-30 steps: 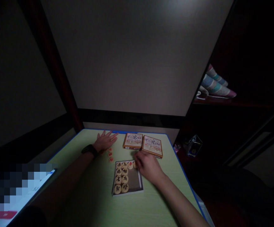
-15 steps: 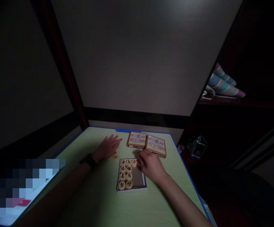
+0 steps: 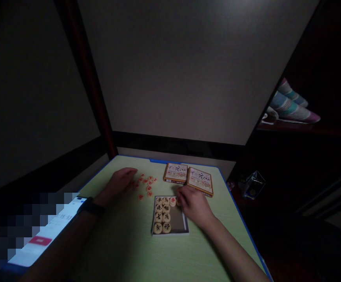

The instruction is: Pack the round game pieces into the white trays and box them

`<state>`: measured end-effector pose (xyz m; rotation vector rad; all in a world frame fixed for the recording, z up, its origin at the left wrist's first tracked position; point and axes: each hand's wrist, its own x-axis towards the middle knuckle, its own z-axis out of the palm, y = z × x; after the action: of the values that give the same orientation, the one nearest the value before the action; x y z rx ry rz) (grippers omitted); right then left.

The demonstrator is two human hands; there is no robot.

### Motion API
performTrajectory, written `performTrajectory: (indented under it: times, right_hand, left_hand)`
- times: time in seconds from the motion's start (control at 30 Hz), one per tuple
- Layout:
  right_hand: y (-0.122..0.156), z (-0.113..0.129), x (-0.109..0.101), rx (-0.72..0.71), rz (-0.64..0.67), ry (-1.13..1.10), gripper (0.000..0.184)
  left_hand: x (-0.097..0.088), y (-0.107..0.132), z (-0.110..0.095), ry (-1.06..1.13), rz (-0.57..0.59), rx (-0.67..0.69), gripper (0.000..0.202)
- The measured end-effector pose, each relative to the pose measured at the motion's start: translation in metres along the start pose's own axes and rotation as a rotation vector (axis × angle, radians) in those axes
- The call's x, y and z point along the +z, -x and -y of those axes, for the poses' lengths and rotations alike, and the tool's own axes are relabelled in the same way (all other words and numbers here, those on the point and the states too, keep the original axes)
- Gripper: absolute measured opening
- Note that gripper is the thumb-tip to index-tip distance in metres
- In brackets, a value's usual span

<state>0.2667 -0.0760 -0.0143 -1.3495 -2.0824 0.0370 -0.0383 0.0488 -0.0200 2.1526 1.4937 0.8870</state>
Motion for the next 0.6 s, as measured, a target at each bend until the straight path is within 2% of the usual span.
performTrajectory:
  times: [0.13,0.27,0.37,0.43,0.6]
  right_hand:
    - [0.001,-0.002,0.000,0.011,-0.021,-0.004,0.020]
    - [0.001,-0.002,0.002,0.023,-0.013,-0.003,0.020]
    - [0.001,-0.002,0.003,0.017,-0.007,0.005,0.019]
    - [0.001,-0.001,0.003,0.012,-0.012,0.009,0.019]
    - [0.001,0.000,0.002,0.020,-0.010,0.002,0.018]
  left_hand:
    - [-0.010,0.003,0.001,-0.128,-0.012,0.000,0.034]
    - [-0.017,0.005,-0.002,-0.225,0.115,0.000,0.036]
    - [-0.016,0.006,-0.007,-0.293,0.214,0.027,0.042]
    - [-0.014,0.007,-0.011,-0.319,0.252,0.050,0.038]
    - [-0.009,0.009,-0.013,-0.293,0.277,0.061,0.035]
